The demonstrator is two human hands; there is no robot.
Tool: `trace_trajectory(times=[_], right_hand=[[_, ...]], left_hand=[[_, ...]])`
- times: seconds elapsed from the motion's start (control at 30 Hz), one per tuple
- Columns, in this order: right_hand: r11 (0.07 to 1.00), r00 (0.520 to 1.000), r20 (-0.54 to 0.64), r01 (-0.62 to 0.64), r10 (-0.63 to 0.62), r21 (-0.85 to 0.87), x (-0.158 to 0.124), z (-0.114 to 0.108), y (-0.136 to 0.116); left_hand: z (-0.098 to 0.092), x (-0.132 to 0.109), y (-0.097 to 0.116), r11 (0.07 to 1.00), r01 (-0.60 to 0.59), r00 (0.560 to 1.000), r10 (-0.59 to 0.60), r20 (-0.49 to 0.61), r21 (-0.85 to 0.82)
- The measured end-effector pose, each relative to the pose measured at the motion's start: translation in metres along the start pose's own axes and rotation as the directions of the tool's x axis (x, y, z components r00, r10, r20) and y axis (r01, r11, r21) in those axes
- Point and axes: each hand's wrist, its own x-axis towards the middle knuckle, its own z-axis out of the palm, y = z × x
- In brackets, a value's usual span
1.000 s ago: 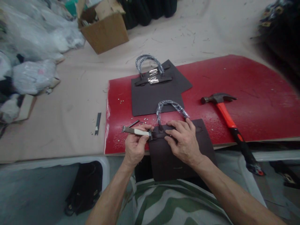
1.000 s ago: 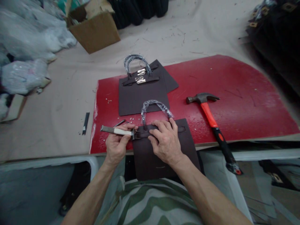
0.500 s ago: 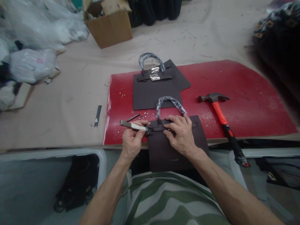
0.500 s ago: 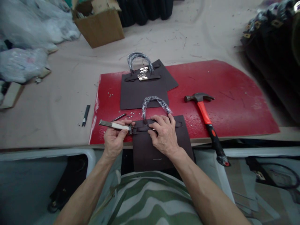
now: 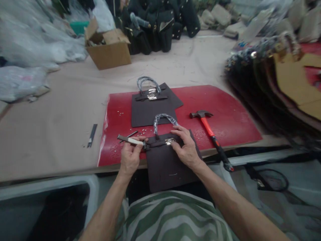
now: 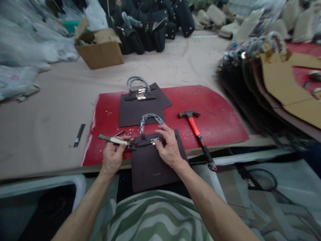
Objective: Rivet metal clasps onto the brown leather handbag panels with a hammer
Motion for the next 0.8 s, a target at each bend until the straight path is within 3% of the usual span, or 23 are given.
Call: trace_trajectory(times=[0.1,0.27,0.33,0.43,0.5,0.57,0.67,0.73,0.8], right_hand=[[0.989,0.979,-0.166,-0.129,0.116,-0.067,-0.003,-0.032,0.017],[0.925,0.952,-0.159,-0.293,0.261,-0.242,-0.015,-0.074,0.038],[0.945,0.974,-0.089,-0.222,0.207,-0.238,-0.011,-0.076,0.034],[0.959,0.989,0.146,0.050,-0.009,-0.280,0.012,-0.063,0.016],[0.905,0.921,0.349,0.287,-0.172,-0.313,0.034,-0.047,0.001],[0.799,0.786,0.547,0.512,-0.288,-0.315,0.056,-0.028,-0.010],[0.620,0.586,0.741,0.725,-0.327,-0.299,0.080,0.000,-0.018],[0.541,0.523,0.794,0.783,-0.310,-0.305,0.090,0.014,-0.018],[0.505,0.505,0.807,0.804,-0.305,-0.313,0.096,0.021,-0.017]], left_hand=[[-0.002,-0.001,-0.002,0.999,-0.005,1.000,0.005,0.011,0.032],[-0.003,-0.002,-0.005,0.999,0.000,1.000,0.000,0.005,0.047],[-0.002,-0.001,-0.005,0.998,-0.011,1.000,0.011,0.000,0.059],[0.000,0.000,-0.004,0.997,-0.013,1.000,0.014,-0.002,0.076],[0.001,0.001,-0.004,0.997,-0.012,1.000,0.013,-0.010,0.081],[0.003,0.001,-0.005,0.996,-0.012,0.999,0.015,-0.029,0.090],[0.005,0.002,-0.008,0.995,-0.009,0.998,0.014,-0.056,0.098],[0.007,0.002,-0.010,0.995,-0.002,0.998,0.008,-0.063,0.097],[0.007,0.003,-0.012,0.995,-0.007,0.998,0.013,-0.064,0.102]])
